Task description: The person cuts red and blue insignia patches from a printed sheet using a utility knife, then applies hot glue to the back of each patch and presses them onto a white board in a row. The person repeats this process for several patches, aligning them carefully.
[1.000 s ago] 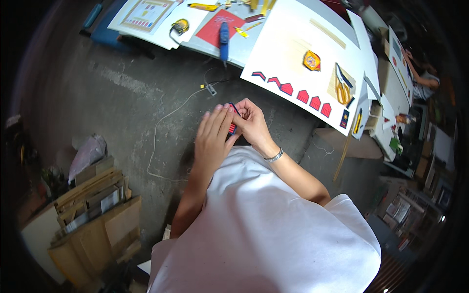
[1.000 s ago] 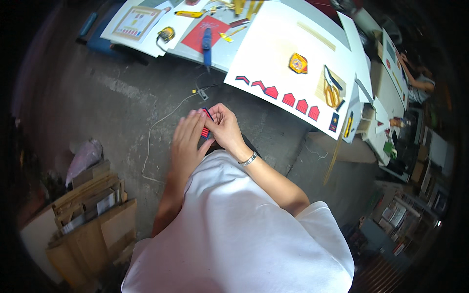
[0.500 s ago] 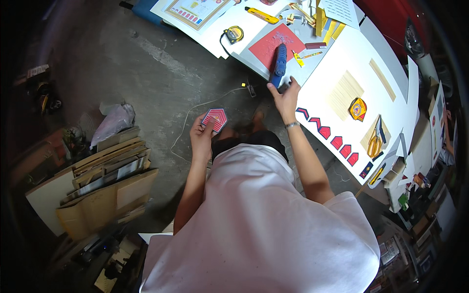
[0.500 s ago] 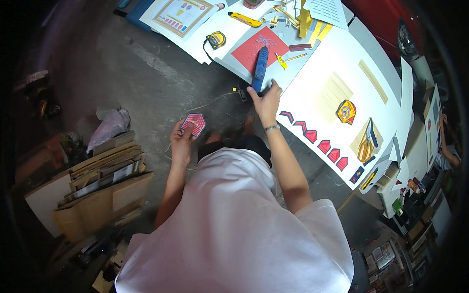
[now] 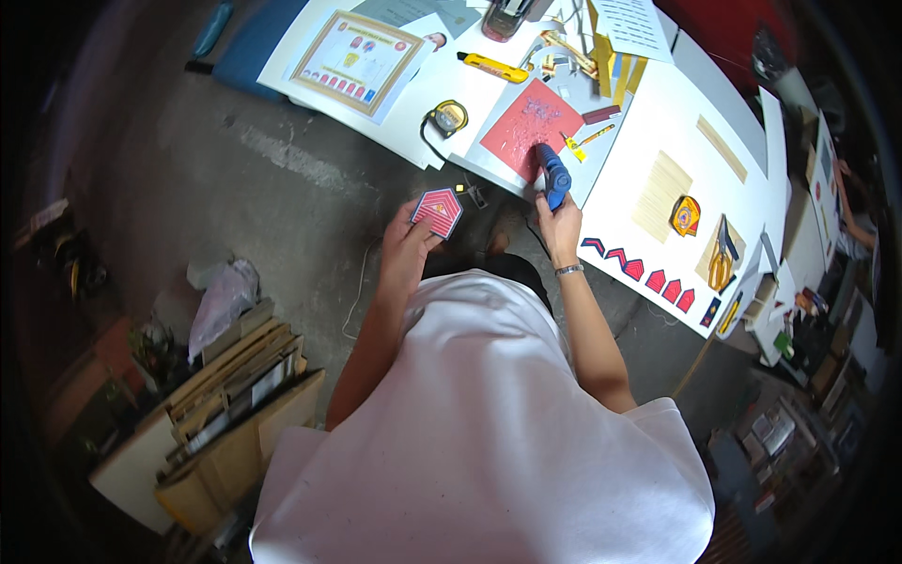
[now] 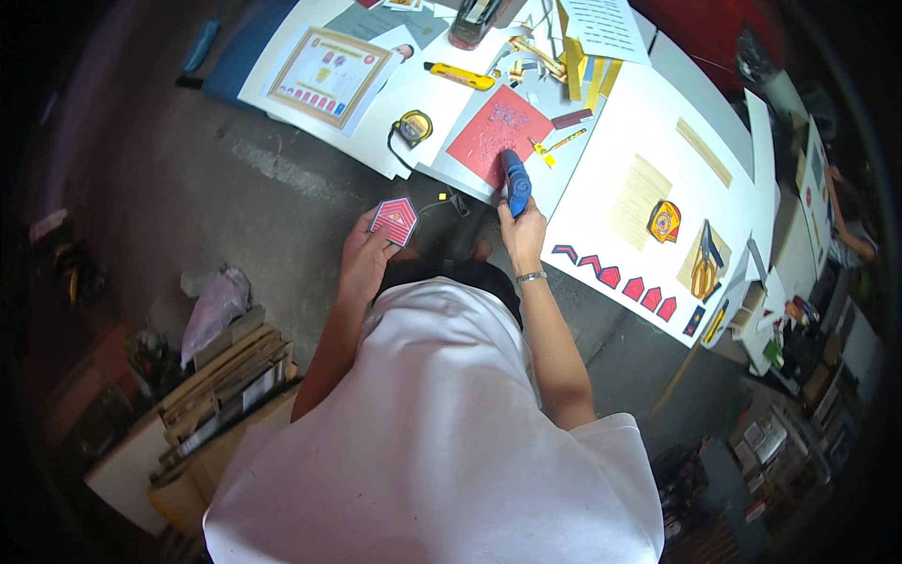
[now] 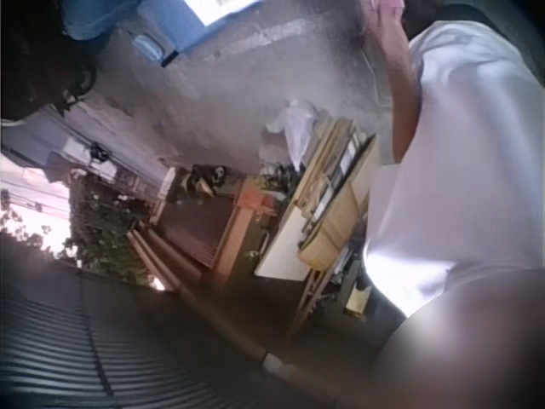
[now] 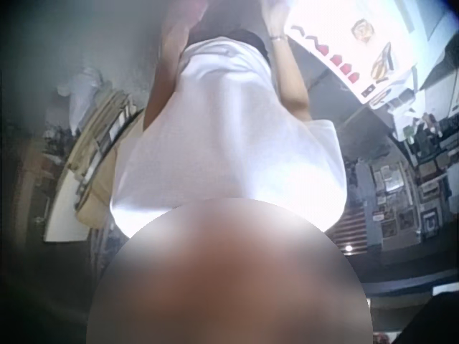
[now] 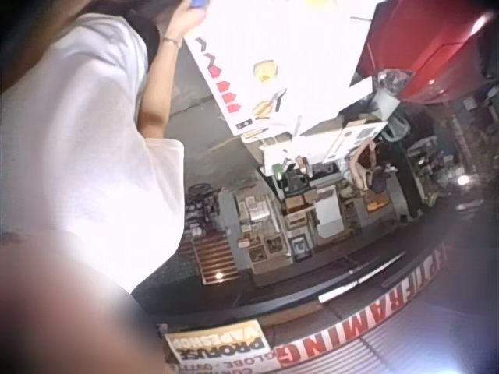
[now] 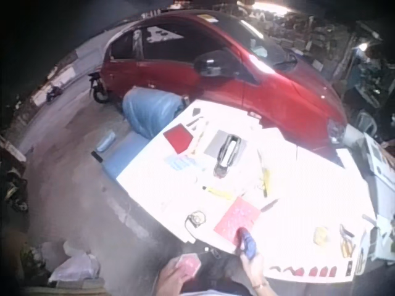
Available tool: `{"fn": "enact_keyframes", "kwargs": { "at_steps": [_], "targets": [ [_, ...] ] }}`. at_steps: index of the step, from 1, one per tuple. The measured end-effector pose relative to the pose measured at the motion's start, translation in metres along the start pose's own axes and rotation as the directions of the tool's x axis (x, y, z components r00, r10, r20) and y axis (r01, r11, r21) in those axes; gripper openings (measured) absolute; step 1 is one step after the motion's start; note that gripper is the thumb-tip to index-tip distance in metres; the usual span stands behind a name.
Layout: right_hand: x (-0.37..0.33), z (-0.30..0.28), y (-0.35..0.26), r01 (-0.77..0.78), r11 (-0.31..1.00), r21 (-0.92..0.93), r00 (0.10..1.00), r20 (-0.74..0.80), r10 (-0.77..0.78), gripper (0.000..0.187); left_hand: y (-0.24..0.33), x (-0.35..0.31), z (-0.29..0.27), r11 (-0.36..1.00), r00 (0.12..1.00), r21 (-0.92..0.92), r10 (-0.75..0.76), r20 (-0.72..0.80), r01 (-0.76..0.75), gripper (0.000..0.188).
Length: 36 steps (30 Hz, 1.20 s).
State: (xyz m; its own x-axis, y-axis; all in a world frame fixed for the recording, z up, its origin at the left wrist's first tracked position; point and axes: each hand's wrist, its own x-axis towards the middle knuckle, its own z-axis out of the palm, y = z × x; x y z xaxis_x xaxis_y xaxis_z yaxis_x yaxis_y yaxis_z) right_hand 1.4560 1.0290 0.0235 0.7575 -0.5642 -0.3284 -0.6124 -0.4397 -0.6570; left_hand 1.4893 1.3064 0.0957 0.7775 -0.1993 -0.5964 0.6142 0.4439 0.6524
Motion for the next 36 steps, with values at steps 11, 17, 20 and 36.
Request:
{"fn": "enact_keyframes", "kwargs": {
  "at_steps": [11, 17, 20, 36],
  "targets": [
    [-0.077, -0.065, -0.127, -0.154, 0.754, 0.638, 0.983, 0.173, 0.055, 0.023, 0.110, 0.076, 0.009, 0.980, 0.915, 0.183, -0.140, 0.379, 0.074, 0.043],
    [-0.110, -0.070, -0.180, -0.084, 0.712, 0.697, 0.964, 0.238, -0.119, 0.033, 0.126, 0.069, 0.034, 0.968, 0.913, 0.252, -0.113, 0.393, 0.011, 0.040],
    [-0.110, -0.071, -0.186, -0.066, 0.736, 0.674, 0.959, 0.247, -0.141, 0.034, 0.131, 0.063, 0.047, 0.973, 0.924, 0.226, -0.118, 0.364, 0.036, 0.039],
    [-0.109, -0.106, -0.191, -0.038, 0.756, 0.653, 0.955, 0.247, -0.165, 0.037, 0.126, 0.044, 0.072, 0.978, 0.933, 0.202, -0.021, 0.359, -0.055, 0.045]
  ]
}}
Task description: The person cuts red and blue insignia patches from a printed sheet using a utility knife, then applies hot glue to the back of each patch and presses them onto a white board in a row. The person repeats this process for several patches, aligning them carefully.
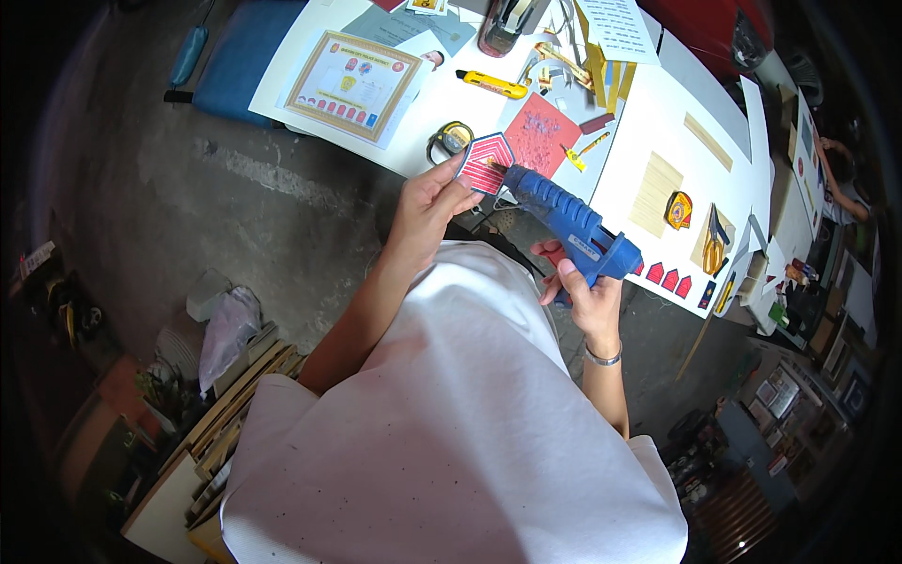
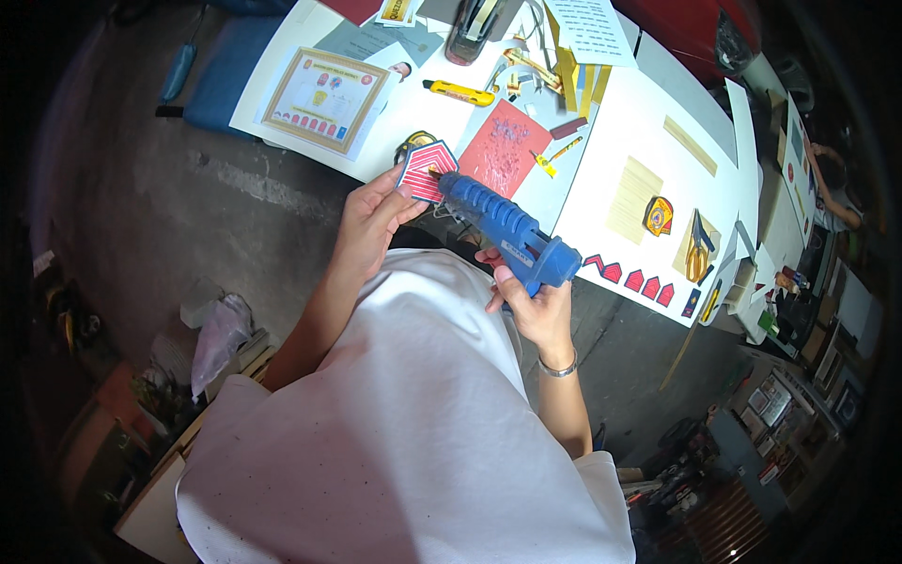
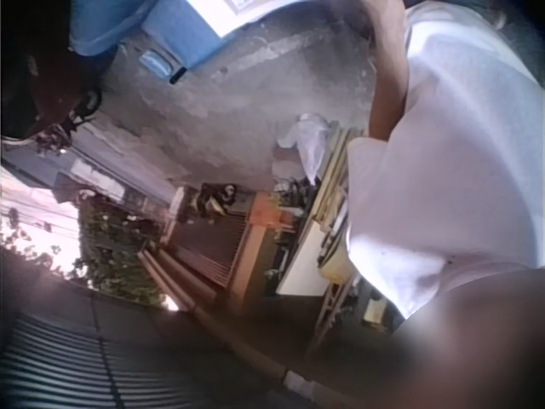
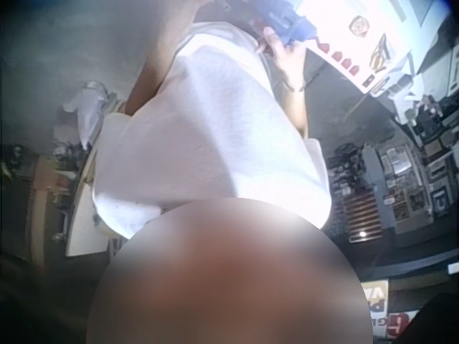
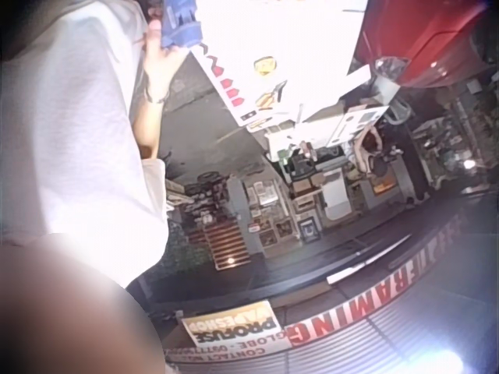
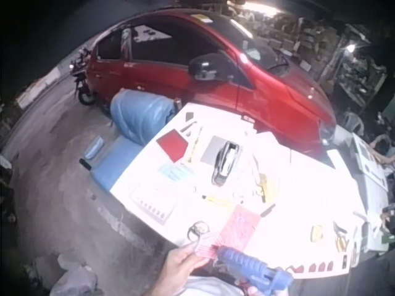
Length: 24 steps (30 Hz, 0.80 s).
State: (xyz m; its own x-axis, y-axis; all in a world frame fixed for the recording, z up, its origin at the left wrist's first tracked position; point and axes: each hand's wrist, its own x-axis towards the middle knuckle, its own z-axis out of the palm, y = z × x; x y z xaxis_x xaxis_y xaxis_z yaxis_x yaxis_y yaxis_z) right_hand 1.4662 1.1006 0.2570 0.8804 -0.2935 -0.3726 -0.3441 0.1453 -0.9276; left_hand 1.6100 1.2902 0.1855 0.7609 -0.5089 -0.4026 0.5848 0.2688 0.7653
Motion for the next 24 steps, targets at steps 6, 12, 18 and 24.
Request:
{"fn": "enact_keyframes", "kwargs": {
  "at_steps": [6, 12, 18, 24],
  "targets": [
    [0.0004, -0.0044, -0.0022, 0.033, 0.998, -0.061, 0.998, 0.049, -0.030, 0.036, 0.0014, -0.0044, 0.0031, 0.999, 1.000, 0.039, 0.006, -0.004, -0.006, 0.046],
    [0.0031, -0.0028, -0.0011, 0.038, 0.998, -0.050, 0.998, 0.056, -0.035, 0.033, 0.0050, -0.0048, 0.0013, 0.998, 1.000, 0.066, -0.014, -0.020, 0.016, 0.045],
    [0.0051, -0.0017, -0.0031, 0.010, 0.997, -0.074, 0.999, 0.043, -0.007, 0.032, 0.0089, -0.0056, 0.0018, 0.997, 1.000, 0.077, -0.002, -0.015, 0.003, 0.044],
    [0.0074, 0.0012, -0.0061, -0.027, 0.999, -0.018, 1.000, 0.009, 0.028, 0.027, 0.0097, -0.0054, 0.0002, 0.995, 1.000, 0.100, -0.004, -0.021, 0.006, 0.043]
  ]
}}
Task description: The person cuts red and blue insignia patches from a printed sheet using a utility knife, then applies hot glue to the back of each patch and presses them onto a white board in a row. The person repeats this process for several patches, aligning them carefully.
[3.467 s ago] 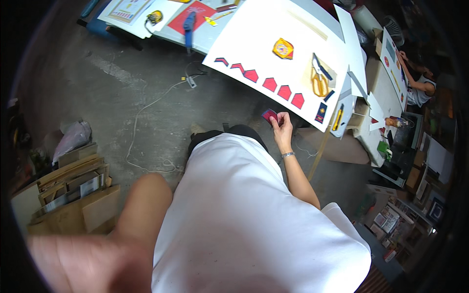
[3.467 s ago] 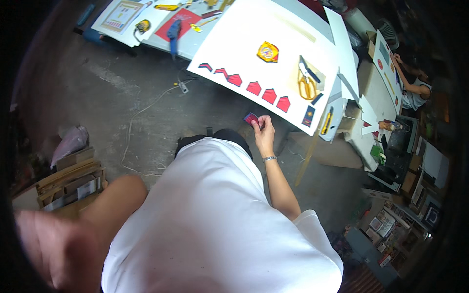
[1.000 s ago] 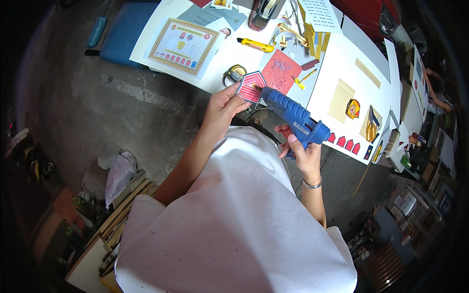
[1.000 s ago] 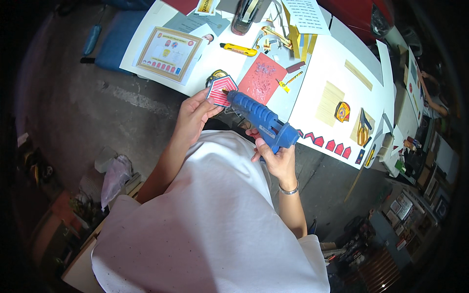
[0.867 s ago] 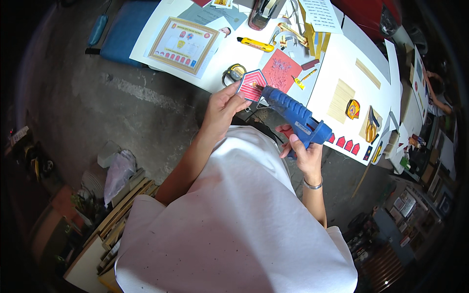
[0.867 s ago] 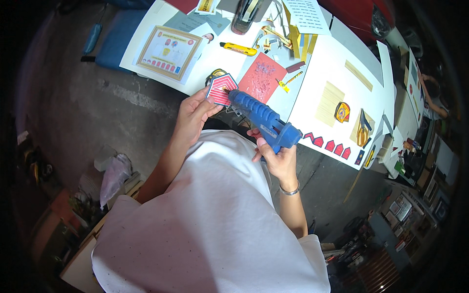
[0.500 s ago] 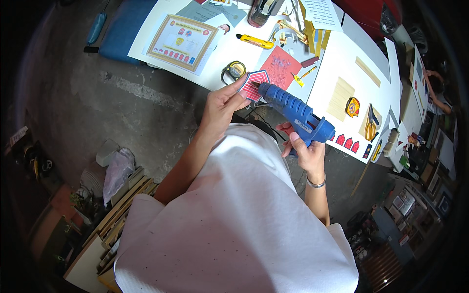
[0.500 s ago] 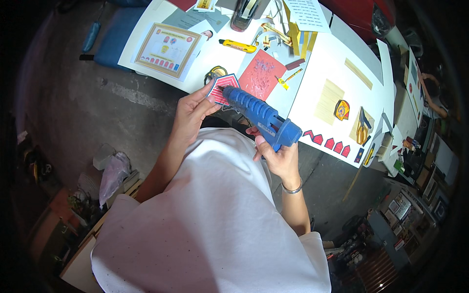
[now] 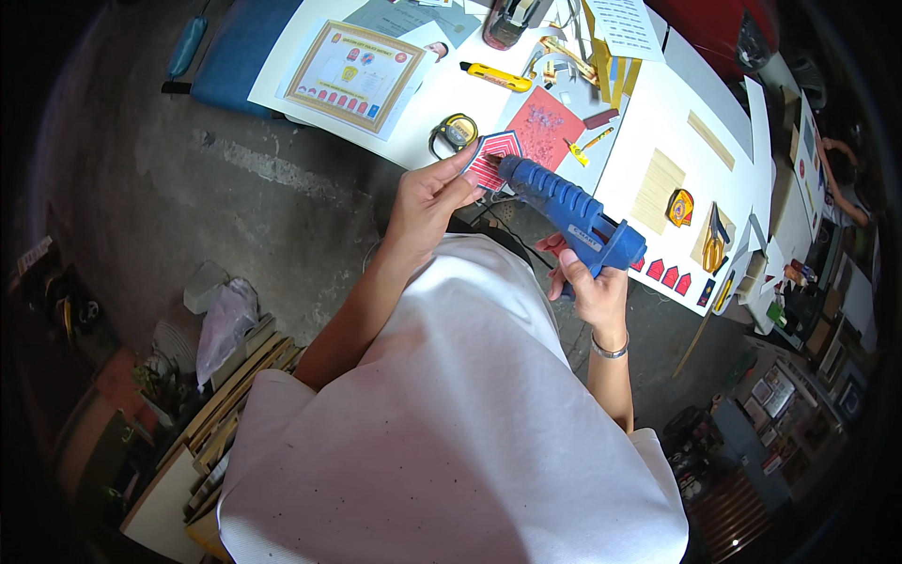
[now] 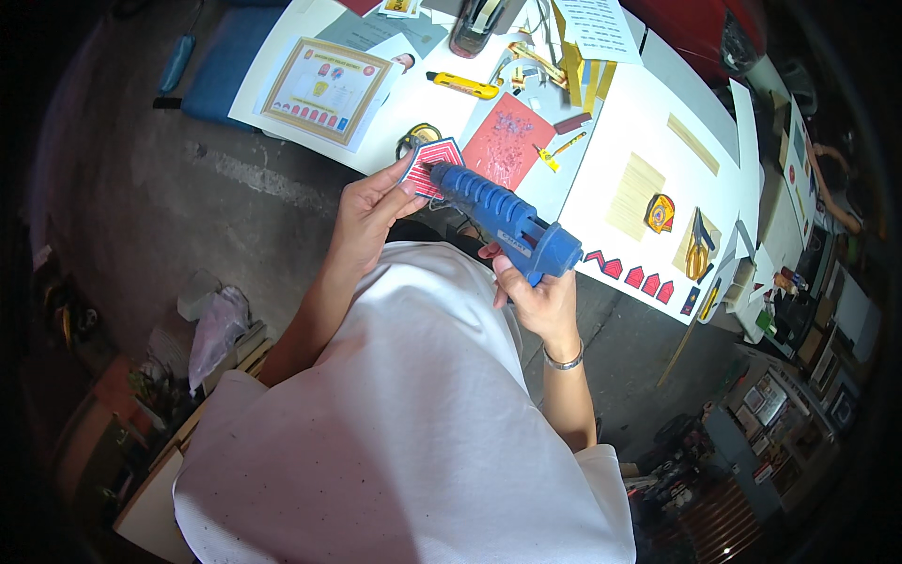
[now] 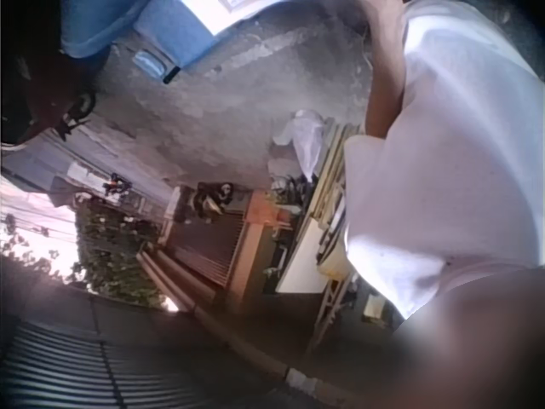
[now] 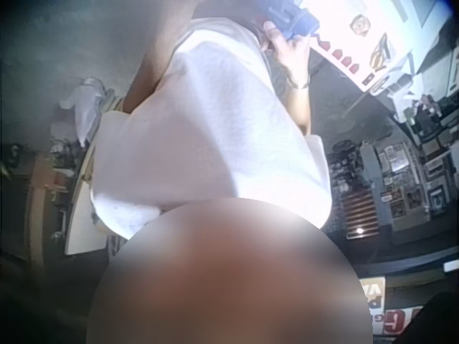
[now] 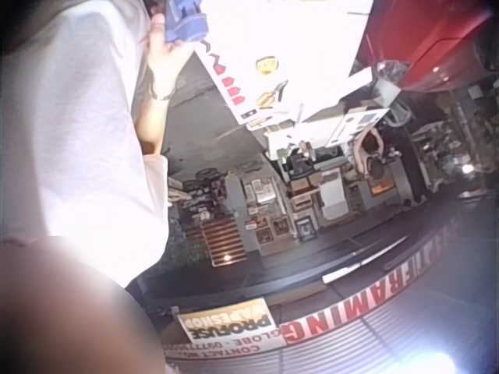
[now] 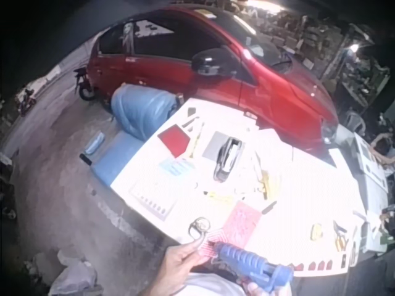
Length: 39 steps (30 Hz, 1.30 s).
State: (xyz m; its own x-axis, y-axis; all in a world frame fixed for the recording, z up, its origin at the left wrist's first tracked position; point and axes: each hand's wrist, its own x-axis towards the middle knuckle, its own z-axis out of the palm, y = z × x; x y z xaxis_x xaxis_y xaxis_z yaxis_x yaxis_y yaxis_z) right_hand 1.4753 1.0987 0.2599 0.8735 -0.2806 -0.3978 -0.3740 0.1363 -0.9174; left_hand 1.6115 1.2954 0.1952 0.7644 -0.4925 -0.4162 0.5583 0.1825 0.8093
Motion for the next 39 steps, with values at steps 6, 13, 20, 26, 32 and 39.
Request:
{"fn": "enact_keyframes", "kwargs": {
  "at_steps": [6, 13, 20, 26, 32, 39],
  "targets": [
    [0.0021, 0.0013, -0.0014, 0.012, 1.000, 0.014, 1.000, -0.018, -0.012, 0.026, -0.0018, -0.0006, -0.0017, 0.999, 1.000, 0.033, -0.004, 0.002, 0.004, 0.044],
    [0.0051, 0.0014, -0.0030, 0.039, 0.999, 0.000, 0.999, -0.029, -0.039, 0.027, -0.0026, -0.0024, -0.0024, 0.999, 1.000, 0.036, 0.018, 0.010, -0.018, 0.043],
    [0.0049, 0.0012, -0.0024, 0.025, 1.000, 0.007, 0.999, -0.047, -0.025, 0.029, -0.0029, -0.0041, -0.0028, 0.999, 0.999, 0.017, 0.031, 0.014, -0.031, 0.043],
    [0.0018, 0.0001, -0.0020, -0.022, 0.999, -0.036, 0.999, -0.028, 0.021, 0.030, -0.0025, -0.0028, -0.0044, 0.999, 0.999, -0.006, 0.037, 0.009, -0.036, 0.044],
    [0.0001, 0.0015, -0.0036, -0.048, 0.999, -0.025, 0.998, -0.039, 0.047, 0.030, -0.0014, -0.0015, -0.0058, 0.998, 0.998, -0.002, 0.055, 0.016, -0.055, 0.045],
    [0.0073, 0.0019, -0.0071, 0.014, 0.999, -0.031, 0.998, -0.061, -0.016, 0.029, -0.0045, -0.0004, -0.0064, 0.999, 0.998, -0.010, 0.052, 0.024, -0.052, 0.043]
  ]
}}
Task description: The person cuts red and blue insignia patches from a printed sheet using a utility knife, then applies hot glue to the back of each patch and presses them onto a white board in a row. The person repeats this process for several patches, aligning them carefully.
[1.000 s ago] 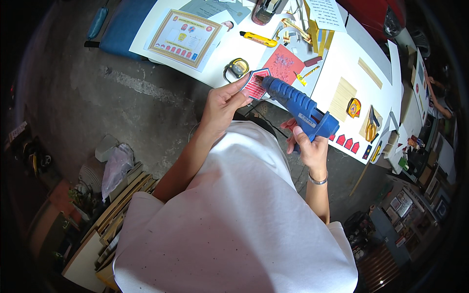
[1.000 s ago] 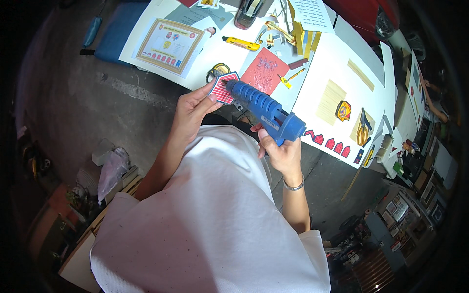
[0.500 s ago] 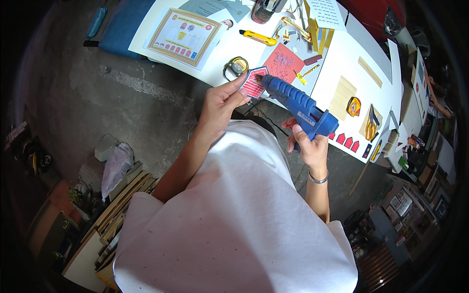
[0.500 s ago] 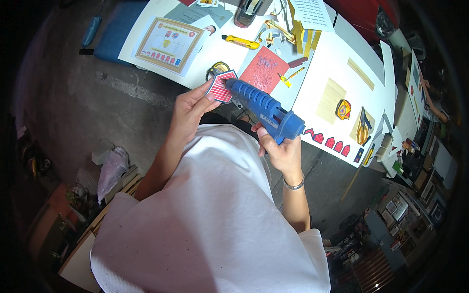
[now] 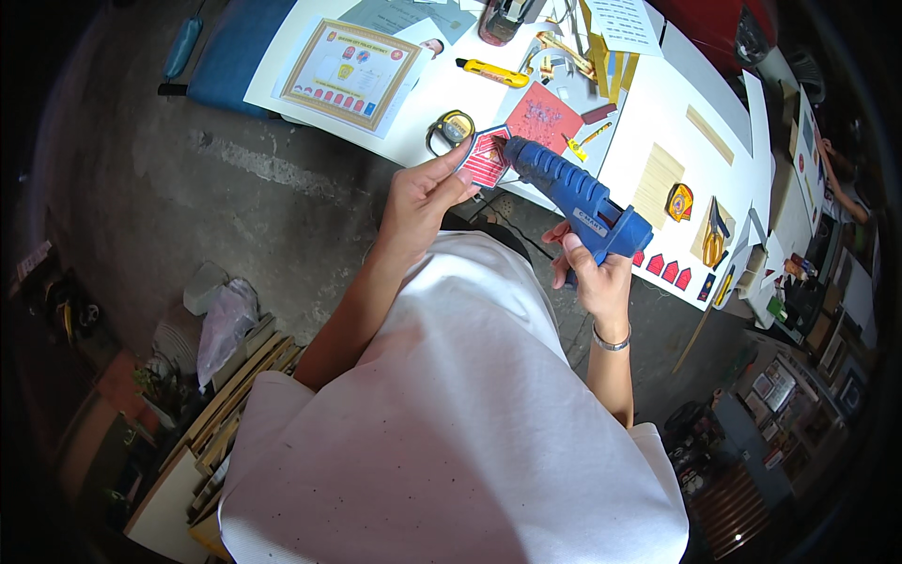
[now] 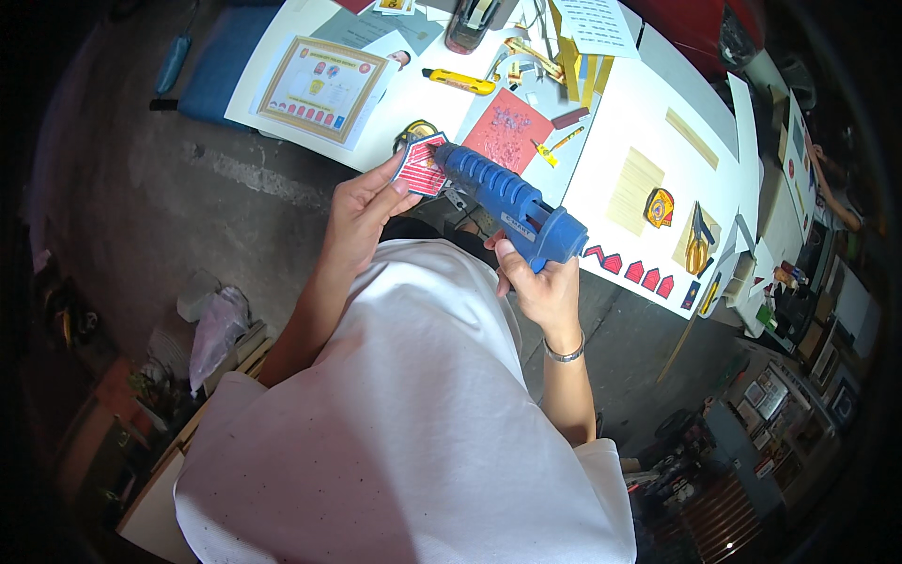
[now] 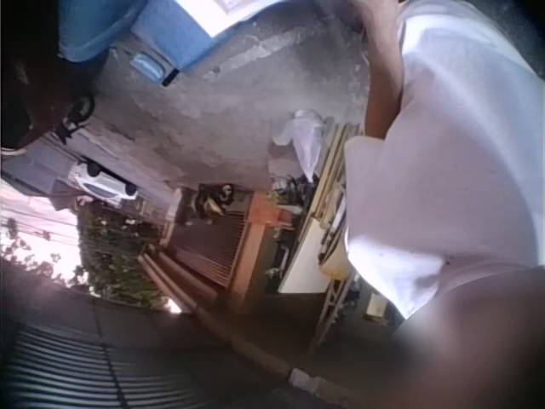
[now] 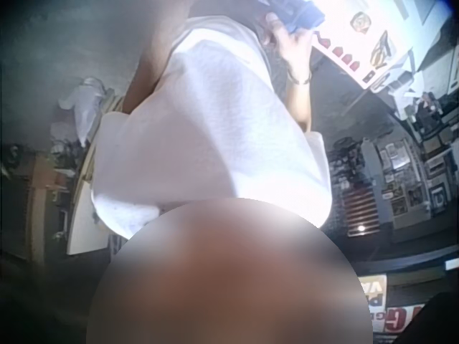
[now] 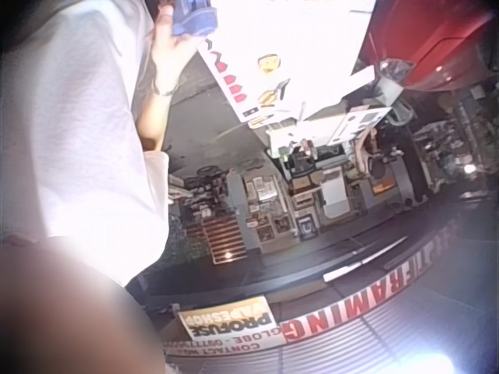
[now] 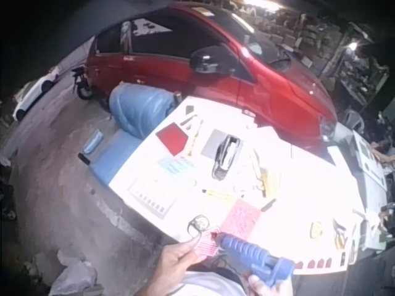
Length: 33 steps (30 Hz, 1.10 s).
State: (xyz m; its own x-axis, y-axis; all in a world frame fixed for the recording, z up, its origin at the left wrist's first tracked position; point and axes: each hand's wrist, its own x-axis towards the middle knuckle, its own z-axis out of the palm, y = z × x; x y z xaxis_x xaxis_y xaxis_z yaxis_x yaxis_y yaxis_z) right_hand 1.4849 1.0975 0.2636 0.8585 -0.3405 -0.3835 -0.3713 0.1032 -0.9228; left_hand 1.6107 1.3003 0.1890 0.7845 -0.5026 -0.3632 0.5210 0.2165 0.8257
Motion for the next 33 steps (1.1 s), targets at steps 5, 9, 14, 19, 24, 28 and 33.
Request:
{"fn": "enact_keyframes", "kwargs": {
  "at_steps": [5, 9, 14, 19, 24, 28, 33],
  "targets": [
    [0.002, 0.001, 0.001, -0.004, 0.999, 0.051, 1.000, -0.009, 0.004, 0.028, -0.001, -0.001, 0.000, 1.000, 1.000, 0.004, 0.002, 0.001, -0.002, 0.043],
    [0.001, 0.000, 0.002, -0.009, 1.000, 0.019, 1.000, 0.000, 0.009, 0.029, 0.001, -0.001, 0.000, 1.000, 1.000, -0.008, -0.004, -0.013, 0.004, 0.044],
    [-0.003, -0.001, 0.002, -0.051, 0.999, -0.006, 0.999, 0.001, 0.051, 0.028, 0.004, -0.001, 0.000, 1.000, 1.000, 0.003, 0.003, -0.030, -0.003, 0.044],
    [0.000, 0.000, 0.001, -0.004, 1.000, 0.014, 1.000, -0.029, 0.005, 0.027, 0.005, -0.003, 0.001, 1.000, 1.000, -0.005, -0.004, -0.019, 0.004, 0.045],
    [0.001, 0.001, 0.002, 0.002, 0.999, 0.039, 0.999, -0.043, -0.001, 0.027, 0.006, -0.006, 0.002, 1.000, 1.000, 0.018, -0.002, -0.014, 0.002, 0.045],
    [0.000, 0.001, 0.002, -0.015, 1.000, 0.021, 0.999, -0.037, 0.015, 0.028, 0.006, -0.007, 0.001, 1.000, 1.000, 0.016, -0.012, -0.020, 0.012, 0.045],
    [-0.009, 0.003, 0.002, -0.031, 0.999, 0.012, 0.999, -0.026, 0.031, 0.027, 0.006, -0.007, -0.001, 1.000, 1.000, 0.003, 0.006, -0.023, -0.006, 0.046]
  ]
}}
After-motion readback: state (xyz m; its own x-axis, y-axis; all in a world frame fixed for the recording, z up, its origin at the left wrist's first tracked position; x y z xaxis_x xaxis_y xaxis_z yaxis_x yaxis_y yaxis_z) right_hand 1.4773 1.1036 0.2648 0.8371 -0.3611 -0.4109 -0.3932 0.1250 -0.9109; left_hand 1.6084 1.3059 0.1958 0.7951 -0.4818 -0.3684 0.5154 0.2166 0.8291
